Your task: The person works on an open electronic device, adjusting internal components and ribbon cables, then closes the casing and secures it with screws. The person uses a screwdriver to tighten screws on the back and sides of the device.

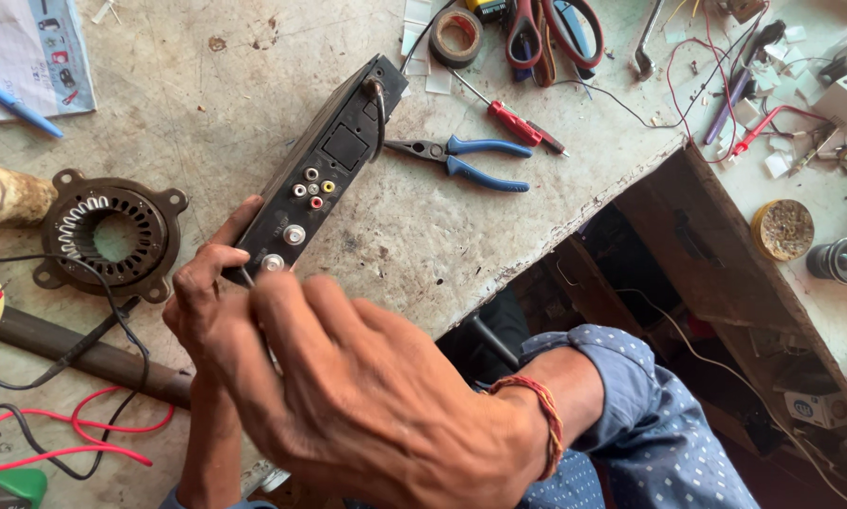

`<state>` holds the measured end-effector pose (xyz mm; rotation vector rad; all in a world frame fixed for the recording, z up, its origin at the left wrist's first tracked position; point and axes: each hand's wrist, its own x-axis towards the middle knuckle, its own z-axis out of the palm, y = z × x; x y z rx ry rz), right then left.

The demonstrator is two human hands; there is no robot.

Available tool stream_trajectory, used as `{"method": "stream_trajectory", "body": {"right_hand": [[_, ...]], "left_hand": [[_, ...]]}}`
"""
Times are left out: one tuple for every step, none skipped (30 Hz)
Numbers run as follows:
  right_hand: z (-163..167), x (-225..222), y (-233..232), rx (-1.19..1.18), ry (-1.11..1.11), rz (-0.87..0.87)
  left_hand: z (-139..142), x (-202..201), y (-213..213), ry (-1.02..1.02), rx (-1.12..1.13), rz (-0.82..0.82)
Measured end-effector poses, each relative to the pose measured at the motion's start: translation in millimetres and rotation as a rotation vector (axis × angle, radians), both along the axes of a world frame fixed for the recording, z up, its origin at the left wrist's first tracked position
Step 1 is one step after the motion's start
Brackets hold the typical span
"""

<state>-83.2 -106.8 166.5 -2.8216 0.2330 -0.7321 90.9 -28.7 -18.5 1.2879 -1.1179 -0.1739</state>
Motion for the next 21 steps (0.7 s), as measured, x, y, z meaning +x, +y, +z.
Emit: {"method": "stream_trajectory", "body": {"right_hand": [[-1, -1, 1, 0.021, 0.002, 0.021], [-2, -2, 0, 0.009, 0.03, 0.023], [-4, -2, 0, -0.003, 0.057, 0.025], [-7, -2, -1, -0.047, 0.11, 0.013], [-10, -1, -2, -0.086, 0.161, 0.007], [-13, 2, -3, -0.008, 0.171, -0.013], [-17, 6, -6, 0.066, 0.179, -0.032], [-20, 9, -9, 0.137, 0.188, -0.048], [-23, 10, -14, 0.15, 0.146, -0.026], [-23, 10, -19, 0.173, 0.104, -0.002], [-24, 9, -22, 0.198, 0.062, 0.018], [-22, 3, -25, 0.268, 0.049, 0.076], [-18, -5, -29, 0.335, 0.036, 0.137], [-17, -11, -33, 0.402, 0.028, 0.197], [-19, -13, -35, 0.436, 0.059, 0.223], [-23, -15, -38, 0.469, 0.09, 0.247], [-28, -15, -40, 0.499, 0.12, 0.269], [-37, -11, -42, 0.553, 0.168, 0.268], [-50, -3, -42, 0.609, 0.216, 0.266], [-63, 4, -42, 0.661, 0.263, 0.26], [-75, 11, -42, 0.69, 0.284, 0.285]], "left_hand": [[1, -1, 1, -0.068, 0.022, 0.027], [3, -3, 3, -0.136, 0.045, 0.052], [4, -4, 5, -0.205, 0.065, 0.077], [6, -4, 5, -0.246, 0.088, 0.096], [9, -4, 7, -0.288, 0.117, 0.118], [12, -3, 8, -0.334, 0.148, 0.145], [14, -1, 7, -0.306, 0.121, 0.115], [16, 0, 5, -0.278, 0.092, 0.089], [17, 1, 3, -0.247, 0.067, 0.068], [20, 2, 3, -0.253, 0.102, 0.077], [23, 2, 4, -0.257, 0.137, 0.082], [25, 4, 3, -0.261, 0.165, 0.086], [28, 6, 3, -0.277, 0.192, 0.101], [31, 9, 4, -0.288, 0.22, 0.115], [35, 12, 5, -0.295, 0.251, 0.128], [39, 15, 6, -0.289, 0.265, 0.11], [42, 20, 6, -0.285, 0.276, 0.091], [46, 23, 7, -0.281, 0.289, 0.07], [48, 24, 8, -0.265, 0.299, 0.061], [50, 25, 8, -0.252, 0.305, 0.05], [51, 27, 7, -0.24, 0.307, 0.04]]}}
